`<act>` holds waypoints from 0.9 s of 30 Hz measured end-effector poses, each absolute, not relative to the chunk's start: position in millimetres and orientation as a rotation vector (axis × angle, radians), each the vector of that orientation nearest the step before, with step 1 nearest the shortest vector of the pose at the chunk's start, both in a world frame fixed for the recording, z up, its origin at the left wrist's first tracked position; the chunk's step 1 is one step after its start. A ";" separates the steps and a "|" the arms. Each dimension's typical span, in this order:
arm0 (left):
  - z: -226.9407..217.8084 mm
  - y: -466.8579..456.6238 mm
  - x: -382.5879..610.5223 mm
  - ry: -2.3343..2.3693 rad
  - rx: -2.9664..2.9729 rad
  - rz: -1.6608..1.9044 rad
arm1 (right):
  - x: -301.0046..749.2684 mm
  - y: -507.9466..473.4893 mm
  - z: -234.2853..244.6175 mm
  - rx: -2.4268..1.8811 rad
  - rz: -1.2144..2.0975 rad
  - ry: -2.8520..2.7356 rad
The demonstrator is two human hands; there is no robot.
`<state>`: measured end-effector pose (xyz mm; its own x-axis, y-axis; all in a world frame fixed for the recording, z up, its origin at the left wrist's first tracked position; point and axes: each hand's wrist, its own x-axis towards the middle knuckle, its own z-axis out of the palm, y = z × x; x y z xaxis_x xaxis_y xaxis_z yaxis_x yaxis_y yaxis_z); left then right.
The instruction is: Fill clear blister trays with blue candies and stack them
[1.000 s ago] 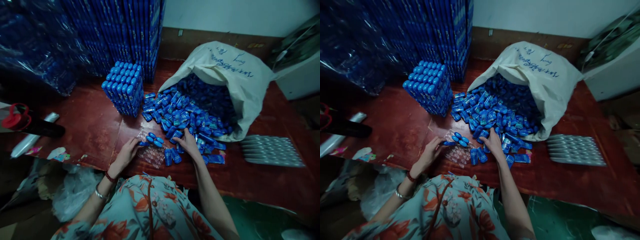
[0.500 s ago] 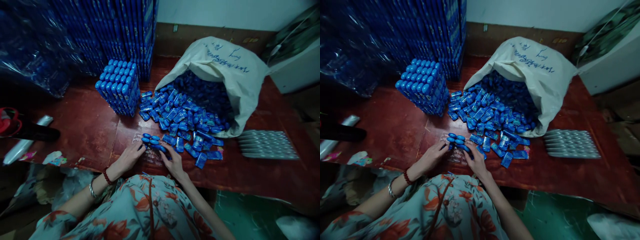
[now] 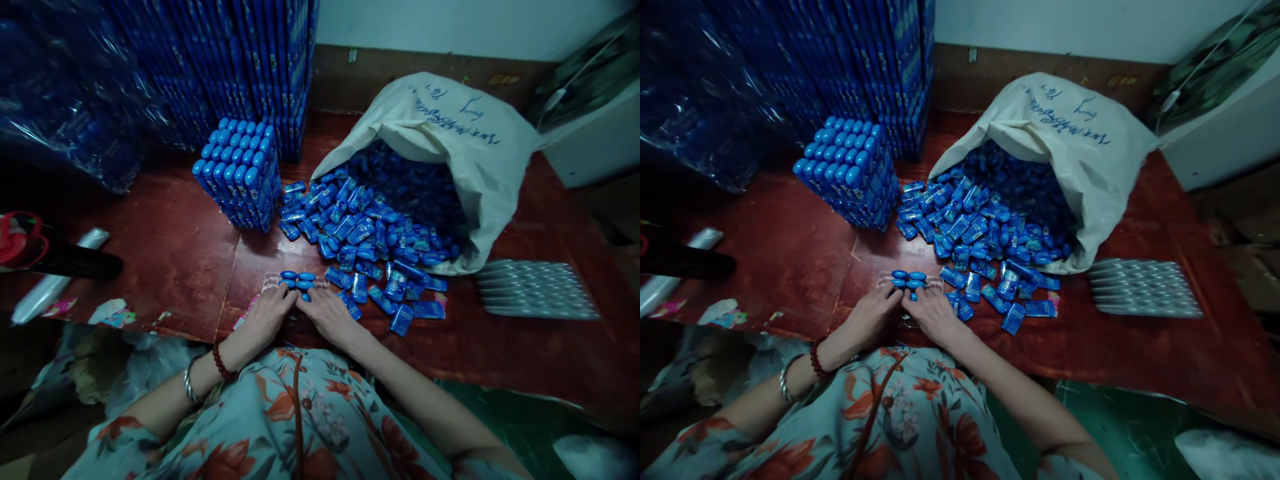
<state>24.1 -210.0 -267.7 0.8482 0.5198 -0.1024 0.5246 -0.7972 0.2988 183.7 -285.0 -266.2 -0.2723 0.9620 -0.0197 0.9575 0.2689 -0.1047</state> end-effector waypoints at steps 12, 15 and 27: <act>-293.8 -201.7 10.7 0.747 2.784 0.375 | 194.9 -313.8 -292.1 -1.784 0.016 -2.053; -294.5 -210.7 12.1 0.819 2.793 0.681 | 214.4 -337.7 -296.1 -1.831 0.012 -1.556; -274.2 -250.1 130.3 0.532 2.788 -0.230 | 231.3 -362.9 -306.2 -2.426 0.401 -1.385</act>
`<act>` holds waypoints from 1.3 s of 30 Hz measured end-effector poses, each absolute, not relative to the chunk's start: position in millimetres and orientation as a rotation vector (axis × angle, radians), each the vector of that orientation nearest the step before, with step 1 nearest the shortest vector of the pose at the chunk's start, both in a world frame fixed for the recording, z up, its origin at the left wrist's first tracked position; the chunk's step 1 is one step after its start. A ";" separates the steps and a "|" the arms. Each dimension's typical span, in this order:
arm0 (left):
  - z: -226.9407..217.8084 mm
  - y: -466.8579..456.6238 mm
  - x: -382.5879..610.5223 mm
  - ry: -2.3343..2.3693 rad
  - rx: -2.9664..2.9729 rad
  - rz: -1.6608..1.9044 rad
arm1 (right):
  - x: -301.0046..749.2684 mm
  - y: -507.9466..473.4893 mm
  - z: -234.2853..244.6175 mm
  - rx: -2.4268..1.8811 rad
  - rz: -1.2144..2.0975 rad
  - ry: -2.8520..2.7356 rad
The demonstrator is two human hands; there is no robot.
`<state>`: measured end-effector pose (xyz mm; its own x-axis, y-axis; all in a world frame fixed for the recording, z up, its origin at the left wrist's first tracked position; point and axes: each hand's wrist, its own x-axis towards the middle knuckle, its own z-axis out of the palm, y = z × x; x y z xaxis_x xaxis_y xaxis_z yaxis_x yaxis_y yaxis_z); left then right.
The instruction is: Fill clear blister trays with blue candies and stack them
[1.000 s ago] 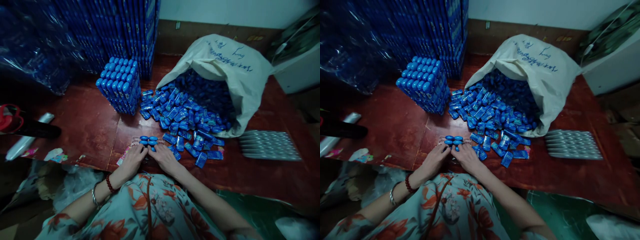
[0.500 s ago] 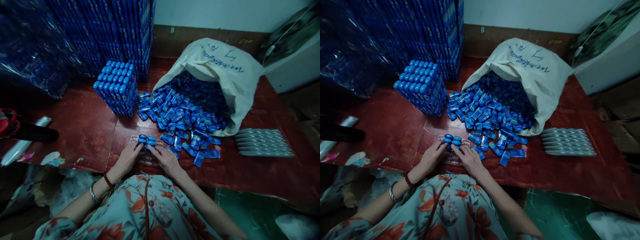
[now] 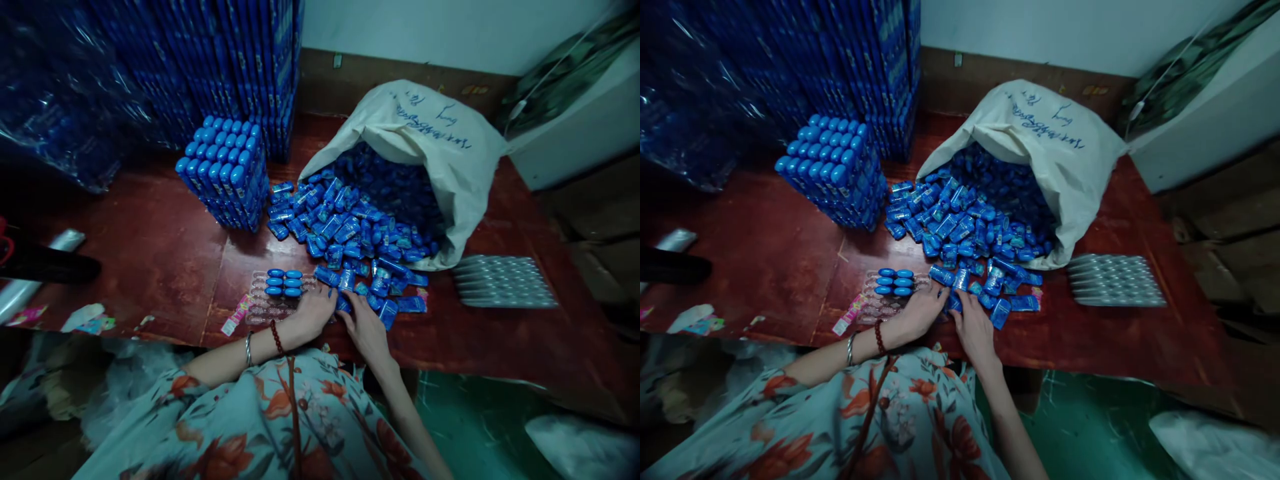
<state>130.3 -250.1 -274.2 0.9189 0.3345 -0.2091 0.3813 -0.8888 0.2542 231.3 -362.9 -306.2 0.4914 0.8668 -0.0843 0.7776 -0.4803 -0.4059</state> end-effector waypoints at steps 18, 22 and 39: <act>-286.8 -219.1 -18.1 0.853 2.401 0.554 | 198.2 -338.8 -295.1 -1.721 0.474 -1.528; -300.7 -217.7 -12.0 0.741 2.629 0.622 | 195.4 -317.7 -297.8 -1.598 0.196 -1.909; -302.4 -210.8 -6.7 0.839 2.640 0.744 | 183.6 -310.4 -303.4 -1.628 0.112 -1.975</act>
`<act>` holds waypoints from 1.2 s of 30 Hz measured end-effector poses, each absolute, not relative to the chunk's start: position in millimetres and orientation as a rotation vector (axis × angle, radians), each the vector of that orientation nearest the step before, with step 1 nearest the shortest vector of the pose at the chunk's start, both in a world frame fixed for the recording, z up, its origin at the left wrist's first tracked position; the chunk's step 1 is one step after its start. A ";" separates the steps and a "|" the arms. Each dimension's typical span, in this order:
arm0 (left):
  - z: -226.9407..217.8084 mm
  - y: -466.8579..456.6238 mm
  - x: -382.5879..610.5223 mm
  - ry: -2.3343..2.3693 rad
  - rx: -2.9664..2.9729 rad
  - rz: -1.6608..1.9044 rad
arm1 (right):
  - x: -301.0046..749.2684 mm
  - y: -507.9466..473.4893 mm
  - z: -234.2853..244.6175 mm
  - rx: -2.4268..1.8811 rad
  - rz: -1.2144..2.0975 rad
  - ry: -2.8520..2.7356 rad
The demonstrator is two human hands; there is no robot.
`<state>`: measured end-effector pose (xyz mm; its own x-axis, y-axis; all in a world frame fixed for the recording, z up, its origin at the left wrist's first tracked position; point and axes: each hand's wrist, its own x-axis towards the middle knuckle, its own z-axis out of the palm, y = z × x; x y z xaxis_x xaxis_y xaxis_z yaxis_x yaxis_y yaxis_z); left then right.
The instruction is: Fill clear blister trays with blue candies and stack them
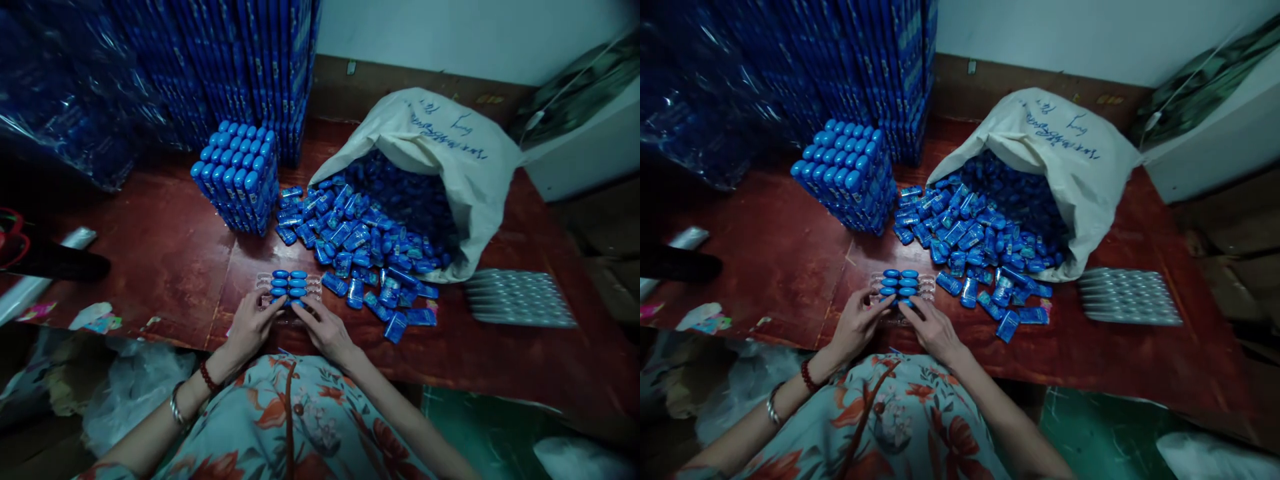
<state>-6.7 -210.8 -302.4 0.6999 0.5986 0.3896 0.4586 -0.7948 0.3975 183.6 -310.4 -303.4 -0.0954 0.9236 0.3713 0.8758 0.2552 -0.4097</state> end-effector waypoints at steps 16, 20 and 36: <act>-295.3 -250.2 173.9 0.769 2.841 0.053 | 256.1 -358.4 -327.6 -2.382 -0.052 -1.496; -272.6 -249.2 139.4 0.555 2.805 0.051 | 260.9 -362.0 -318.0 -2.125 0.021 -1.253; -279.3 -230.5 -30.7 0.789 2.489 0.541 | 192.1 -325.8 -298.5 -1.575 0.577 -1.579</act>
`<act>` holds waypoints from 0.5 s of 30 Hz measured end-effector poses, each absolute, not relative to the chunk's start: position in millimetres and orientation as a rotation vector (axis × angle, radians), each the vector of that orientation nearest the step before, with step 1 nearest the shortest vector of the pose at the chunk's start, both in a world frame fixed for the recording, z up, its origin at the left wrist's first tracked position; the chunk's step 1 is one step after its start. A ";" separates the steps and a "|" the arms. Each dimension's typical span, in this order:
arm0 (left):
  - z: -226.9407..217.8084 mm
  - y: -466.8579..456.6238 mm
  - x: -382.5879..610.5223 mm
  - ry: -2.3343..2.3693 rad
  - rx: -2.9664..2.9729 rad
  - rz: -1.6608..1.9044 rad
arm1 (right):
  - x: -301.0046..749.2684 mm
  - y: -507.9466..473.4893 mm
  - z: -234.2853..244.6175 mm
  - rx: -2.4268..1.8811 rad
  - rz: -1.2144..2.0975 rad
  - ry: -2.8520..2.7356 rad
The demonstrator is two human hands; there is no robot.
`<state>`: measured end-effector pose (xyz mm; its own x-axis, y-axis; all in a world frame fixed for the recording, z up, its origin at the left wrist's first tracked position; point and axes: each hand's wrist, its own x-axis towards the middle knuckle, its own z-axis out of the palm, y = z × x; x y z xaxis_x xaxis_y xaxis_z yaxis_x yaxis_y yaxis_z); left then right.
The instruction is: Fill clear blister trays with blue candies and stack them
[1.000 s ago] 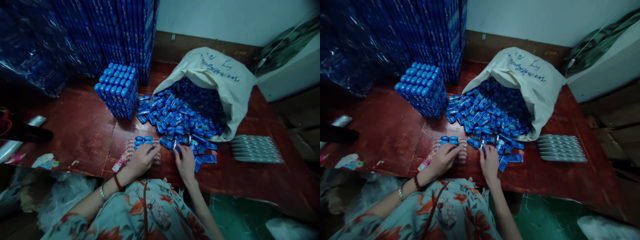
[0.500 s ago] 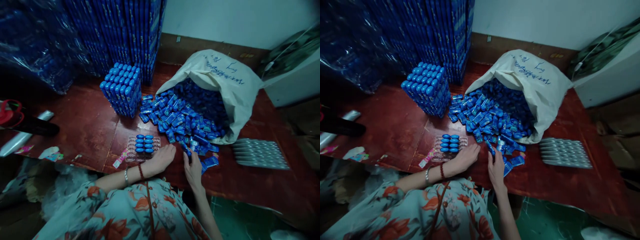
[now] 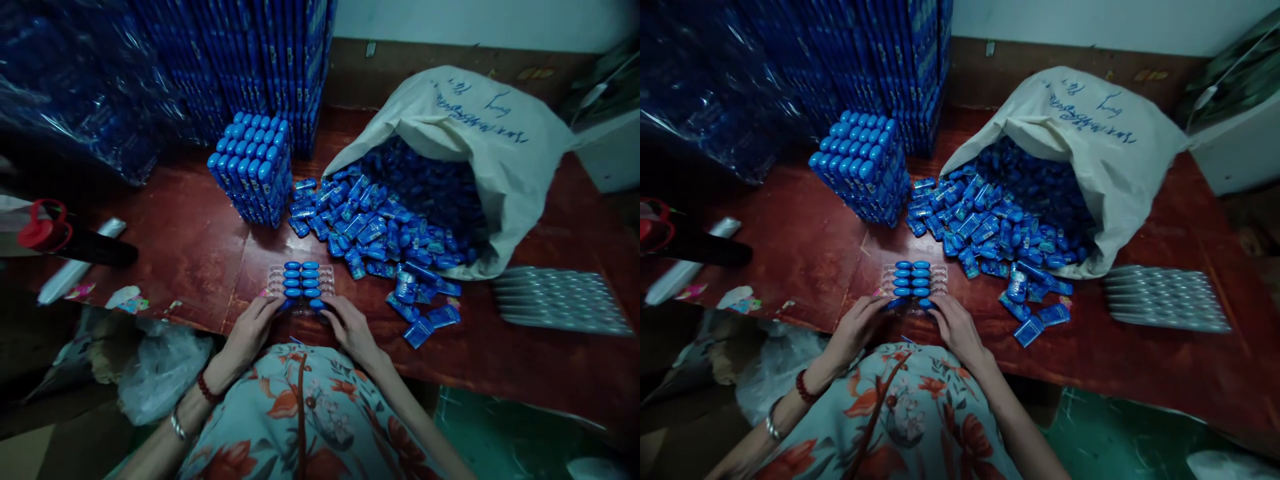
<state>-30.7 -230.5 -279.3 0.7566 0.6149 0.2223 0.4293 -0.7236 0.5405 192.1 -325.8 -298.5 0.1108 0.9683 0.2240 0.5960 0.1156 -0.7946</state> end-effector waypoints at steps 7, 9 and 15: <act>-284.8 -227.6 -19.4 0.647 2.729 0.379 | 210.5 -323.8 -281.1 -1.614 0.614 -1.586; -281.6 -228.1 -14.5 0.598 2.805 0.261 | 208.7 -324.5 -279.4 -1.641 0.547 -1.463; -289.7 -227.4 -1.4 0.579 2.861 0.188 | 189.6 -329.2 -298.7 -1.546 0.369 -1.451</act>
